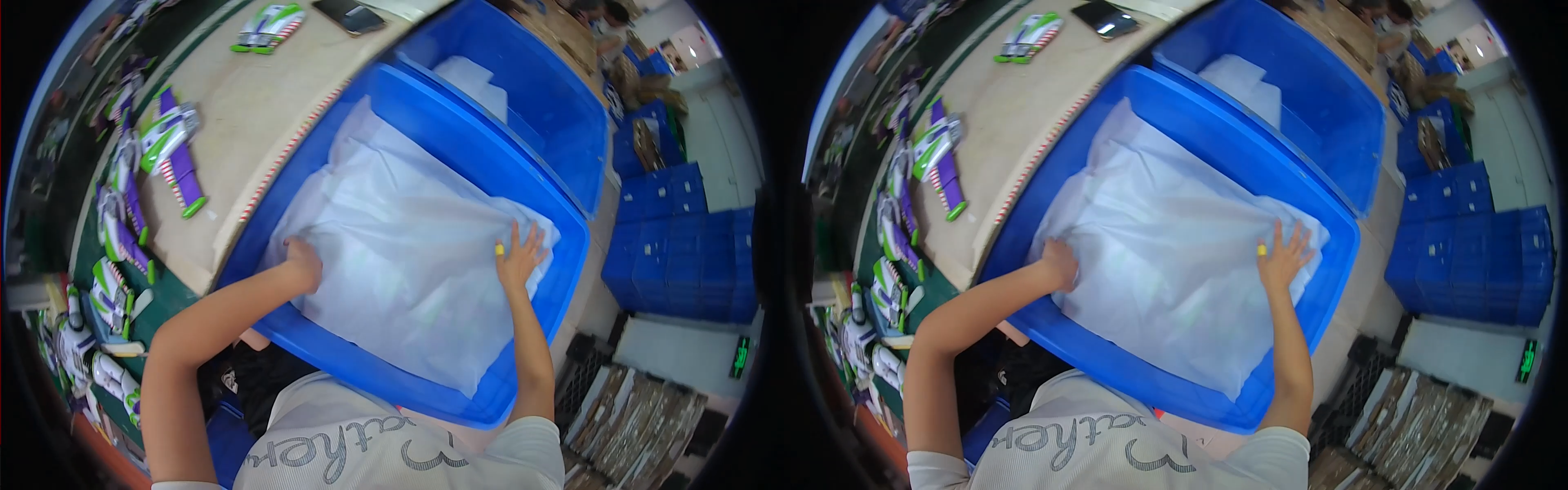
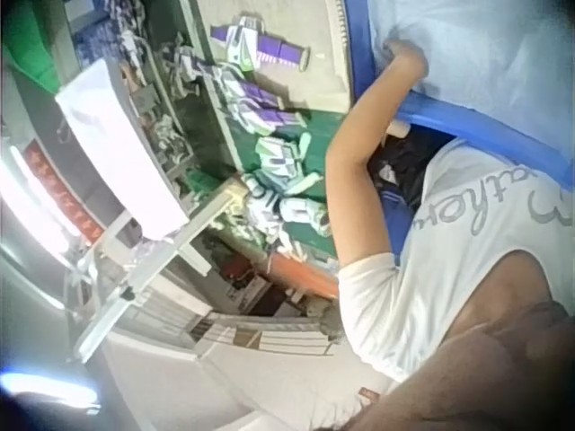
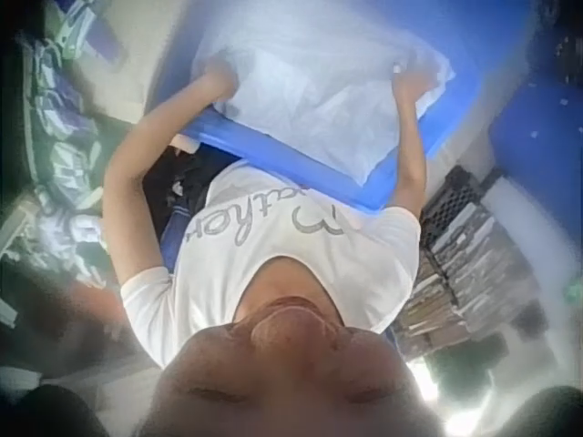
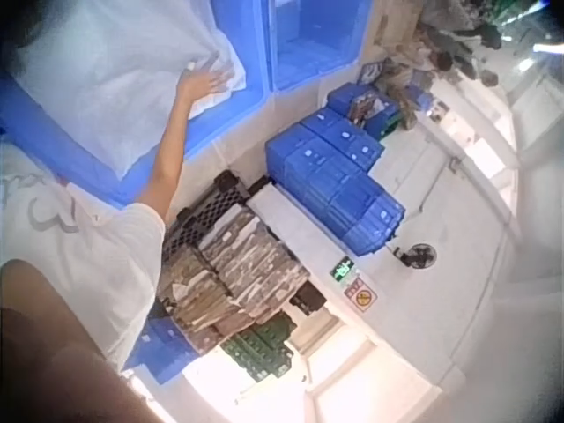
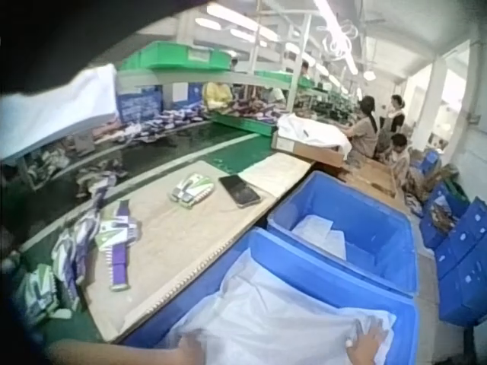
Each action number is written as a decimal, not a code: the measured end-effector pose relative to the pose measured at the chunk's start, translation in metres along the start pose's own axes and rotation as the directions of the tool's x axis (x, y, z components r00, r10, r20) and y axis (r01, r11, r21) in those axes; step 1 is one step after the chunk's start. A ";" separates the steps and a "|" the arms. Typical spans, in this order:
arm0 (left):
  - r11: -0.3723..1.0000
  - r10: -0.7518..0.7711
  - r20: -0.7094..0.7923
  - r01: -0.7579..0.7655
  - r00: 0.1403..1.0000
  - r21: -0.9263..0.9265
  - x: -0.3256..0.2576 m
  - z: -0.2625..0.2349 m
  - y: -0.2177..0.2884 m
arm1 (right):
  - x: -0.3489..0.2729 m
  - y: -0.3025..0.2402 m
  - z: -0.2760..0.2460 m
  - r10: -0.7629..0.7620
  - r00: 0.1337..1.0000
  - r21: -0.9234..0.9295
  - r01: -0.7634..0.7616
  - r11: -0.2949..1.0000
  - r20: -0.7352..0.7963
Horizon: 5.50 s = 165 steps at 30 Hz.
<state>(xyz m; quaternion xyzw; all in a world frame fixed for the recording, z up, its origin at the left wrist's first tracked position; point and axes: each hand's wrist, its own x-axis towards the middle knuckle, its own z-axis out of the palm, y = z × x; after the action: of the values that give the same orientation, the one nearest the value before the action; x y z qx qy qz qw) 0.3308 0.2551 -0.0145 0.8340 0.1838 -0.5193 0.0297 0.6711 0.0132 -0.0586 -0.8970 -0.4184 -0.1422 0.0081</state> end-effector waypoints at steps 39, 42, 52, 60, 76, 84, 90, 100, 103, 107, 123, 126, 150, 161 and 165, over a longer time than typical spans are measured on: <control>0.133 -0.955 0.118 -0.749 -0.272 -0.650 -0.242 0.164 -0.053 | 0.019 -0.439 -0.222 -0.601 0.624 0.854 0.471 -0.219 -0.499; -0.012 -0.947 0.280 -0.852 -0.158 -0.523 -0.237 0.212 -0.048 | -0.021 -0.536 -0.273 -0.715 0.311 0.737 0.535 -0.413 -0.626; 0.130 -0.933 0.034 -0.426 -0.357 -0.896 -0.223 0.219 -0.026 | -0.094 -0.669 -0.311 -0.964 0.224 0.581 0.769 0.266 0.144; 0.274 -0.907 -0.051 -0.494 -0.417 -0.825 -0.209 0.209 -0.022 | -0.102 -0.657 -0.288 -0.919 0.395 0.645 0.700 0.307 0.009; 0.343 -0.901 -0.107 -0.537 -0.421 -0.771 -0.212 0.216 -0.018 | 0.123 -0.324 -0.072 0.345 0.935 0.928 -0.197 0.315 0.081; 0.322 -0.907 -0.166 -0.382 -0.388 -0.866 -0.220 0.203 -0.023 | 0.179 -0.377 0.038 0.531 0.725 0.511 -0.687 0.517 0.438; 0.026 -0.970 -0.221 -0.862 0.100 -0.506 -0.226 0.125 -0.047 | 0.196 -0.382 0.048 0.551 0.693 0.373 -0.718 0.588 0.465; -0.651 -0.729 0.035 -0.676 0.683 -0.345 -0.156 0.039 -0.159 | 0.182 -0.356 0.019 0.610 0.727 0.680 -0.621 0.390 0.315; -0.608 -0.681 -0.082 -0.624 0.728 -0.492 -0.126 0.052 -0.178 | 0.156 -0.369 -0.039 0.581 0.796 0.931 -0.064 0.359 -0.169; -0.720 -0.625 -0.310 -0.682 0.716 -0.124 -0.170 0.049 -0.125 | 0.137 -0.372 -0.142 0.200 0.927 0.948 0.316 0.042 -0.318; 0.052 -0.979 0.127 -0.794 -0.162 -0.606 -0.318 0.244 -0.072 | 0.000 -0.488 -0.289 -0.666 0.725 0.903 -0.149 -0.404 -0.178; 0.006 -0.975 0.176 -0.804 -0.138 -0.594 -0.351 0.271 -0.082 | 0.015 -0.497 -0.268 -0.741 0.658 0.951 -0.124 -0.284 -0.135; -0.268 -0.937 -0.188 -0.952 0.294 -0.150 -0.337 0.255 -0.013 | -0.140 -0.538 -0.380 -0.772 0.462 0.898 0.178 -0.401 -0.436; -0.190 -0.972 -0.133 -0.981 0.195 -0.050 -0.342 0.270 -0.002 | -0.134 -0.471 -0.490 0.053 -0.021 -0.034 -0.541 -0.840 -0.998; -0.232 -0.969 -0.082 -0.972 0.235 -0.046 -0.345 0.272 0.002 | -0.128 -0.485 -0.489 0.103 -0.066 -0.036 -0.646 -0.763 -0.992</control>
<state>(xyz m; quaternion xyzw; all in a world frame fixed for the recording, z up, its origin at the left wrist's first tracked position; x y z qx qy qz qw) -0.0368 0.0922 0.1623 0.3374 0.4186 0.6378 0.5515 0.1069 0.1675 0.3265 -0.5071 0.6045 -0.4889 -0.3719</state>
